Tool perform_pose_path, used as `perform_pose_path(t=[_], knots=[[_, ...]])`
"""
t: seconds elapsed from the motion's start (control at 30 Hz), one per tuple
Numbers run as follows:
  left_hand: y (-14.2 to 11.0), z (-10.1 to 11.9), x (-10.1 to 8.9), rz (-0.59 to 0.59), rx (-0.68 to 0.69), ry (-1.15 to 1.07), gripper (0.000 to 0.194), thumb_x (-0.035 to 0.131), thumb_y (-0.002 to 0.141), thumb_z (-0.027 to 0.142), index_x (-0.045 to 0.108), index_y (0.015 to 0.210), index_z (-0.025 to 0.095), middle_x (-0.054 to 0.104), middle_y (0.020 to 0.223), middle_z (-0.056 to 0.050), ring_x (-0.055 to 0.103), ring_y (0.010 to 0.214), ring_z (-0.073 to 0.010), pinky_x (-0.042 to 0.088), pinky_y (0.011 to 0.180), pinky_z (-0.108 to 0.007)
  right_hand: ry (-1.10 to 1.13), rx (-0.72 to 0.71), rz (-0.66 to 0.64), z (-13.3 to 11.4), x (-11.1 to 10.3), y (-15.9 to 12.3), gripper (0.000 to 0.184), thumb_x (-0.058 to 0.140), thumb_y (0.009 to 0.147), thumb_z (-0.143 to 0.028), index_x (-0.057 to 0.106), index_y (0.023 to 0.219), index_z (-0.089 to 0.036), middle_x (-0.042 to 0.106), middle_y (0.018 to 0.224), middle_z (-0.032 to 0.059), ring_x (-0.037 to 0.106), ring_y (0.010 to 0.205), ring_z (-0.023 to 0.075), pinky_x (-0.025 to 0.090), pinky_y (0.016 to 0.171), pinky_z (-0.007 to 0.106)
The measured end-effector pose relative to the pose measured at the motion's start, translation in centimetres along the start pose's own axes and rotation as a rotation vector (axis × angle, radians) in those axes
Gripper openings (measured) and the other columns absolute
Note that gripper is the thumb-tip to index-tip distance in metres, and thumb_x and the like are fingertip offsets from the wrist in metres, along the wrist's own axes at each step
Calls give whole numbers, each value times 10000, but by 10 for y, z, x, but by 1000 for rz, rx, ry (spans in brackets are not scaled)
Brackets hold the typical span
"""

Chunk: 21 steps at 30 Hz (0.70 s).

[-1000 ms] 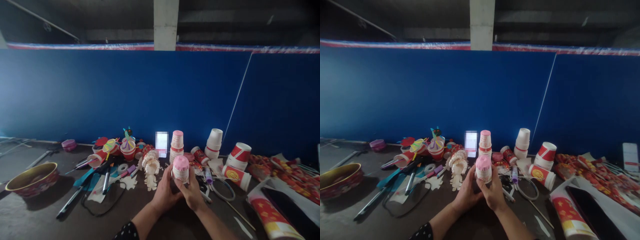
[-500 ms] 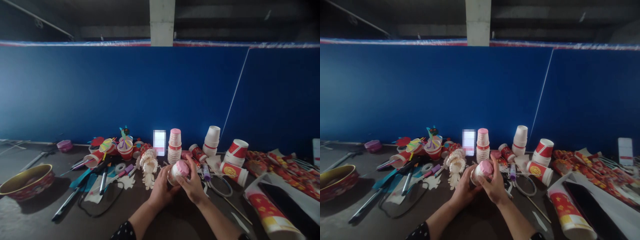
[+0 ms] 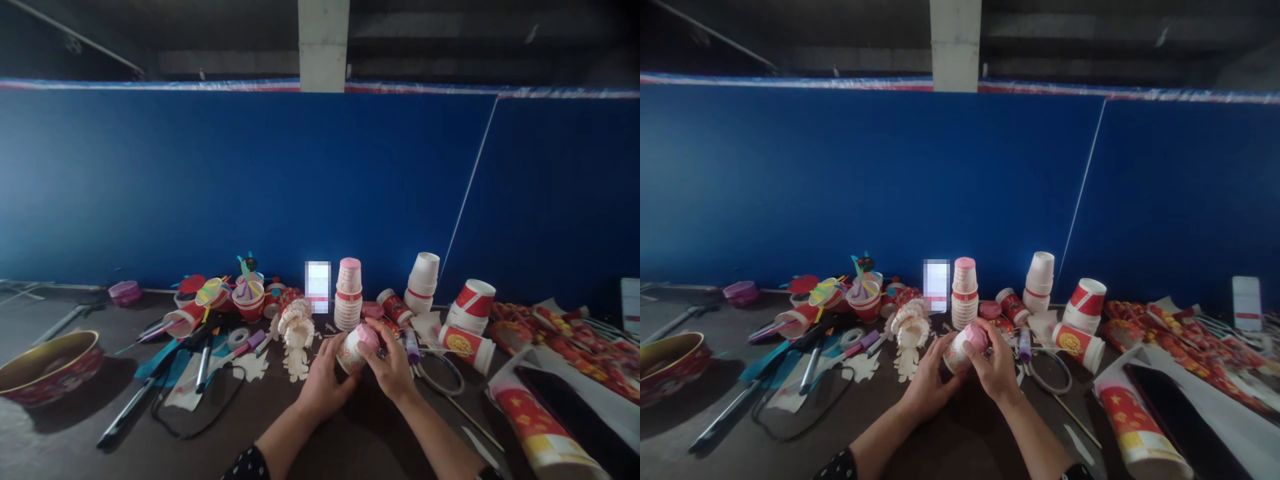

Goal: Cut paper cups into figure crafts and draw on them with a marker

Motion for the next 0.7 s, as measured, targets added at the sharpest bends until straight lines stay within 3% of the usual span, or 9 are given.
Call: perform_pose_path(t=[0.17,0.37,0.47,0.57,0.7], knots=[[0,1,-4,64,-45,34,557,567,641,170,414,1176,175,490,1094,-99,462,1032,-231,380,905,-399,-148,-18,17,3,-5,2,278,519,787,-346,573,1021,-205,641,986,62,600,884,204,481,790,348],[0,1,-4,73,-105,-12,517,565,635,168,438,1135,186,496,1050,-87,509,945,-206,442,825,-360,-371,-152,16,8,-15,8,265,437,831,-363,644,866,-200,666,869,81,608,805,214,478,725,342],[-1,2,-4,66,-82,-8,525,560,621,151,436,1131,183,498,1054,-91,500,972,-212,423,858,-371,-489,-61,133,20,-27,13,336,412,825,-403,651,813,-166,679,774,104,613,719,228,454,683,335],[0,3,-5,63,-58,7,542,568,608,150,436,1133,182,505,1060,-96,486,1004,-229,393,891,-398,-523,165,273,37,-43,19,404,375,812,-455,648,741,-165,677,668,112,610,612,227,439,569,299],[1,2,-4,31,-51,5,540,576,618,178,439,1140,180,510,1070,-102,486,1010,-237,392,889,-400,-552,215,299,52,-59,28,330,397,785,-401,630,761,-168,652,564,63,590,516,214,411,479,288]])
Point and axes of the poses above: each hand's wrist, its own y-axis towards the middle knuckle, its own x-axis out of the palm, z = x × y, the point moved 2 cm from there along y, towards the middle knuckle
